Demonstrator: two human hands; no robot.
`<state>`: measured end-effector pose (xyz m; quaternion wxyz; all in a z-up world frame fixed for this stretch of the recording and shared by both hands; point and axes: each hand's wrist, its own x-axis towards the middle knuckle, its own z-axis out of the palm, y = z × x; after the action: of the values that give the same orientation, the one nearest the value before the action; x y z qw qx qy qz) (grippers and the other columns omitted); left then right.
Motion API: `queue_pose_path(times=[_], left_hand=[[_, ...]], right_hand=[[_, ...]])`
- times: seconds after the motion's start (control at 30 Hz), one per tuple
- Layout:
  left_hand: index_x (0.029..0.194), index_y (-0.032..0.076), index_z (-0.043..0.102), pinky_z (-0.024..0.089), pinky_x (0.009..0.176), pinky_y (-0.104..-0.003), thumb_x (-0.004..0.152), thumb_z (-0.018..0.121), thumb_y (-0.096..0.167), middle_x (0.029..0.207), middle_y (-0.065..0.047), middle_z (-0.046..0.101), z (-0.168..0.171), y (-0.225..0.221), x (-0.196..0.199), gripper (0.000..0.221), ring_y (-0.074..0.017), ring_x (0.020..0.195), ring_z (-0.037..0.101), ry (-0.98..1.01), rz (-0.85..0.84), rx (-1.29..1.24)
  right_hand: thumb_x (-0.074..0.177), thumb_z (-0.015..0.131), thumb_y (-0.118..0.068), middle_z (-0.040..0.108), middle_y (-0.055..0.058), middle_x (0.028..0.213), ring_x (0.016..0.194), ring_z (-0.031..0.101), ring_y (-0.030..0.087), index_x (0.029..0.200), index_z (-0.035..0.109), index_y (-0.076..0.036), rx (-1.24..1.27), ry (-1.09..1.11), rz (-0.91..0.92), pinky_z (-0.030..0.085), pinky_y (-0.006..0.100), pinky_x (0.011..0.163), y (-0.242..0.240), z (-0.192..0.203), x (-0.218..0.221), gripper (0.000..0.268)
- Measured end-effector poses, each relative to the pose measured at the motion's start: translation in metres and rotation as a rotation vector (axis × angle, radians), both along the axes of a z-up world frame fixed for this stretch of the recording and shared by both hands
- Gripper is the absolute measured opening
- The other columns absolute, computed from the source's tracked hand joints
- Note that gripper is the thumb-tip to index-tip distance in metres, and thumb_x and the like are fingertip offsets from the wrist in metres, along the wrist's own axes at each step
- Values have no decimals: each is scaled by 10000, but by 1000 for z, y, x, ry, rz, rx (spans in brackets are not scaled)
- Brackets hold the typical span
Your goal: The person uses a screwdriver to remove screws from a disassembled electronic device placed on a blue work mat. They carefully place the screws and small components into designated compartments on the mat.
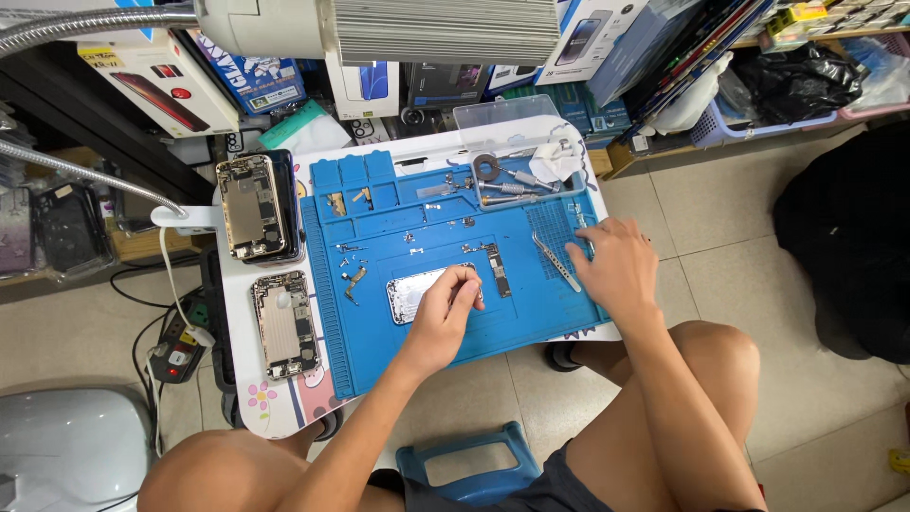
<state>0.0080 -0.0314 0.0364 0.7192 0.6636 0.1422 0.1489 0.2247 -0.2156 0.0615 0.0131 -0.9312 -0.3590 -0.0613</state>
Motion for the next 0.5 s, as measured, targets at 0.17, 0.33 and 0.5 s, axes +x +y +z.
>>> queue_pose_path(times=[0.17,0.33,0.5], left_hand=[[1114,27,638,534,765,-300,1127,466,156,857,-104,680,-22,7,3,215,-148,828,632,-21,78,-103],[1152,2,647,583,843,-302,1105,498,130,915,-116,694,-26,5,5,201,-179,903,715,-27,127,-171],[1160,0,669,589,840,-288,1114,500,157,884,-111,695,-29,-3,5,235,-162,886,711,13,107,-153]], right_hand=[[954,729,-431,701,4,986,1007,698,208,1103,809,-229,-29,12,-5,581,356,853,-8,-22,14,263],[929,746,-351,691,38,1076,1067,729,264,1209,758,-218,-30,93,40,615,408,897,-12,-7,7,309],[986,681,-274,659,26,1021,1025,740,236,1322,638,-253,-207,60,49,628,385,841,-8,-5,1,340]])
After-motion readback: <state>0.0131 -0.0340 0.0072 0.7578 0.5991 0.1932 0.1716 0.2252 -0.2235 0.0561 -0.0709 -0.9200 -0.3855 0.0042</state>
